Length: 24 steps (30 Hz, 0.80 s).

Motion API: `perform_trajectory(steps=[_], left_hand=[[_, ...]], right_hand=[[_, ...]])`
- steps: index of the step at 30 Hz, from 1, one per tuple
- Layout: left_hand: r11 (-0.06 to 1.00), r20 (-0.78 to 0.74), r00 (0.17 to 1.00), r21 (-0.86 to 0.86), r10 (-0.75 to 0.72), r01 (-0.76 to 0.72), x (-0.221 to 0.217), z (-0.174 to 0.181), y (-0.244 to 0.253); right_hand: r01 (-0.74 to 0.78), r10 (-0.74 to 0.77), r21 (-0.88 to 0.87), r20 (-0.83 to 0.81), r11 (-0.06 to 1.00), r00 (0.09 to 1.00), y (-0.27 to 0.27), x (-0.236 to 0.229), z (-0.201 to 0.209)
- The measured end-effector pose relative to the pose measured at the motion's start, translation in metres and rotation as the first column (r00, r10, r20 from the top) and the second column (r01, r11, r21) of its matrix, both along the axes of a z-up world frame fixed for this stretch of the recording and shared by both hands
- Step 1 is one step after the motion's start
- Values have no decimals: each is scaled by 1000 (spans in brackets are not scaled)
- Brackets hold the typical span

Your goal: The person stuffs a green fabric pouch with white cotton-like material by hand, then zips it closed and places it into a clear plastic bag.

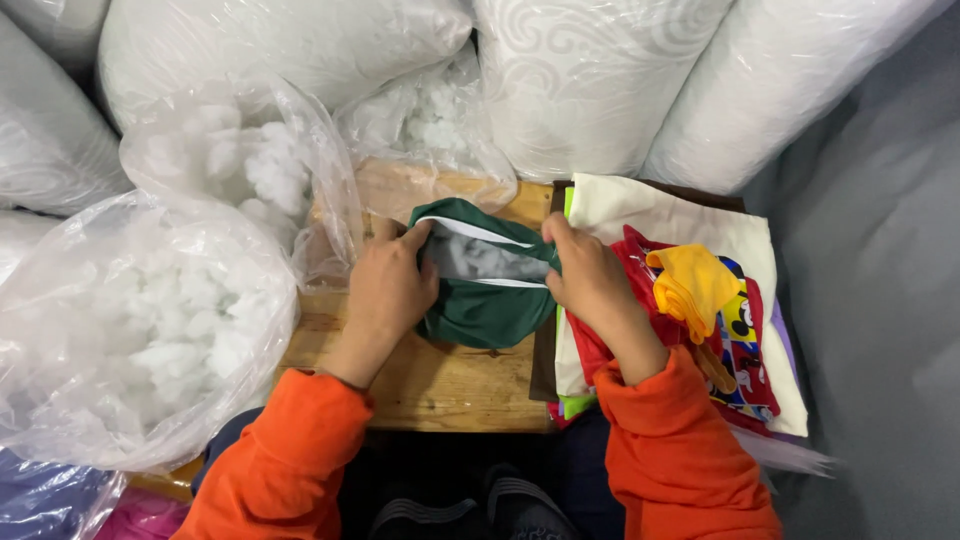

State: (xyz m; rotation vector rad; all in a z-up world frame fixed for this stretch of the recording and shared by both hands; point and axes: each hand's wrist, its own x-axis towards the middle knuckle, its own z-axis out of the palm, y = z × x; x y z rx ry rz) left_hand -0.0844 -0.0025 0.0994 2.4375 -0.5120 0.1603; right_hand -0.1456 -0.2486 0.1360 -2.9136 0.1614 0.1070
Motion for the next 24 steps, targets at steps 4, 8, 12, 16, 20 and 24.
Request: perform_trajectory(steps=[4, 8, 12, 16, 20, 24], left_hand=[[905, -13, 995, -417, -95, 81, 9, -17, -4], [292, -433, 694, -901, -575, -320, 18, -44, -18], [-87, -457, 583, -733, -672, -674, 42, -95, -31], [-99, -419, 592, -754, -689, -649, 36, -72, -21], [-256, -215, 717, -835, -663, -487, 50, -71, -11], [-354, -232, 786, -795, -572, -493, 63, -103, -5]], right_hand=[[35, -60, 136, 180, 990, 982, -6, 0, -4], [73, -177, 617, 109, 784, 978, -18, 12, -28], [270, -173, 925, -321, -268, 931, -1, 14, 9], [271, -197, 874, -373, -403, 907, -46, 36, -55], [306, -180, 897, -375, -318, 910, -31, 29, -53], [92, 51, 990, -98, 103, 994, -29, 26, -60]])
